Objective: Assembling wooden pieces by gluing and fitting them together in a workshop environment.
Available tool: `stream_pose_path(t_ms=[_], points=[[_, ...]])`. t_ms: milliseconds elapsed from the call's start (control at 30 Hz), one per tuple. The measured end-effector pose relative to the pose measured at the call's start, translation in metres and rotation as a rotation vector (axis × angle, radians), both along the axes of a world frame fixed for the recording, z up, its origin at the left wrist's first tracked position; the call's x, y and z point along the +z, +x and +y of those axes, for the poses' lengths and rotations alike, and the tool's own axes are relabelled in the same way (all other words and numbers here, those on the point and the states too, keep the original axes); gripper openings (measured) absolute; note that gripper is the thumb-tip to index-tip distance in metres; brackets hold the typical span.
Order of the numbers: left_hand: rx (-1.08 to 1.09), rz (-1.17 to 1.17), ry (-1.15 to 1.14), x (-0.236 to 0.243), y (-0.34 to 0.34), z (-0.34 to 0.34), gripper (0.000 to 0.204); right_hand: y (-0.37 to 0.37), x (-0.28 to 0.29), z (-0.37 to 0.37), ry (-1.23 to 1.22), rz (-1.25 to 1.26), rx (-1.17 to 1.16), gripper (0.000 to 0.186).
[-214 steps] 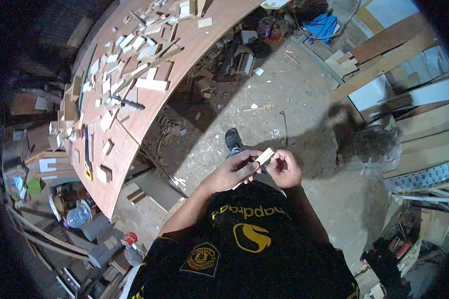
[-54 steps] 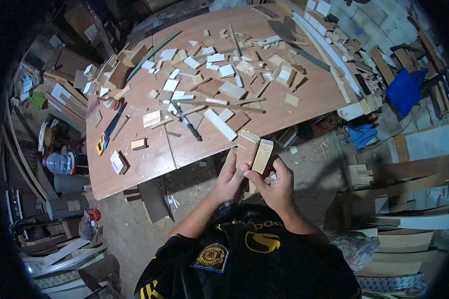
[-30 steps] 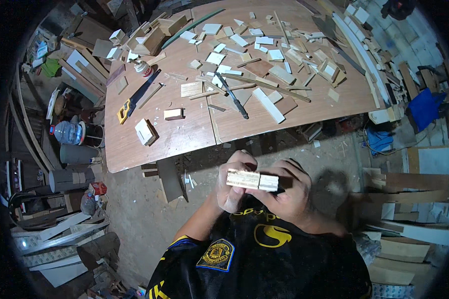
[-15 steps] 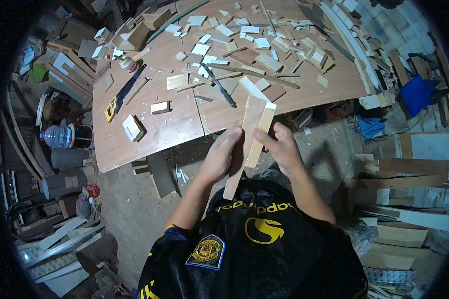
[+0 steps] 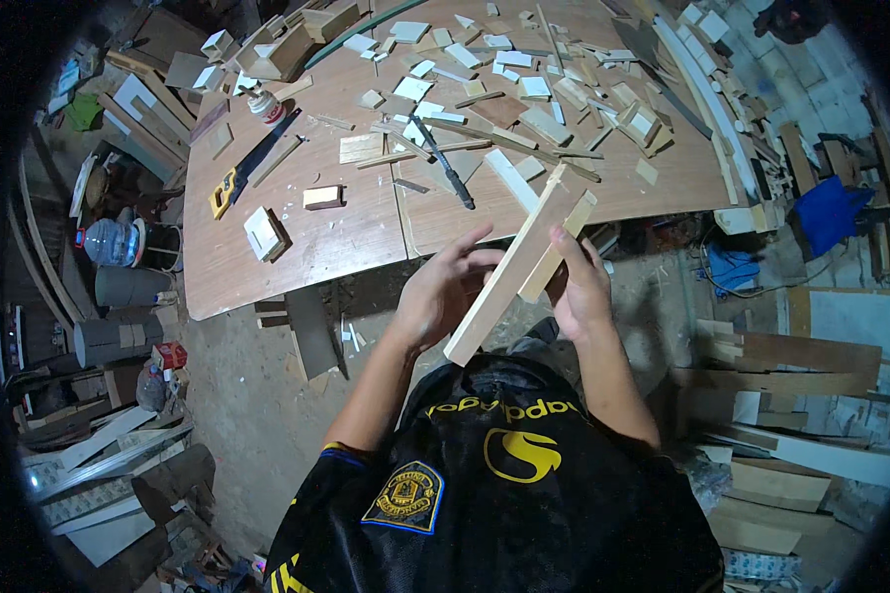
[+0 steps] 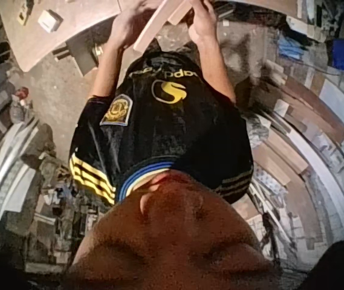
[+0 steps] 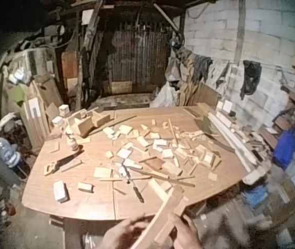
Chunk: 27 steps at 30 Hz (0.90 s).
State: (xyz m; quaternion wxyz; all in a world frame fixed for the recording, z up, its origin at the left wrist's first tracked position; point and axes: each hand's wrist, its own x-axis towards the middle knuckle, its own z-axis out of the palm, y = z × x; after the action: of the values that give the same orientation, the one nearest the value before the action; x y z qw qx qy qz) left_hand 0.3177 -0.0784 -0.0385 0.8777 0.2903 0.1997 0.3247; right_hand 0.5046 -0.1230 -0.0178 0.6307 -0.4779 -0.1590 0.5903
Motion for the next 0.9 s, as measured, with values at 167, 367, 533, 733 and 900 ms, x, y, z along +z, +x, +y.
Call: stream_pose_path(t_ms=[167,367,533,733,900], points=[[0.04,0.467,0.631,-0.015,-0.01,-0.025,0.079,0.009,-0.01,0.002,0.037,0.113,-0.132,0.033],[0.359,0.541,1.029,-0.005,-0.001,-0.027,0.068,-0.003,-0.013,0.001,0.058,0.2,-0.076,0.041],[0.405,0.553,0.84,0.002,-0.006,-0.032,0.047,-0.013,-0.007,0.004,0.043,0.237,-0.063,0.043],[0.622,0.378,0.413,-0.02,-0.013,-0.025,0.038,-0.012,-0.023,-0.005,-0.025,0.075,-0.059,0.043],[0.772,0.273,0.193,-0.019,-0.027,-0.005,0.036,0.004,-0.03,-0.009,0.073,-0.367,-0.197,0.03]])
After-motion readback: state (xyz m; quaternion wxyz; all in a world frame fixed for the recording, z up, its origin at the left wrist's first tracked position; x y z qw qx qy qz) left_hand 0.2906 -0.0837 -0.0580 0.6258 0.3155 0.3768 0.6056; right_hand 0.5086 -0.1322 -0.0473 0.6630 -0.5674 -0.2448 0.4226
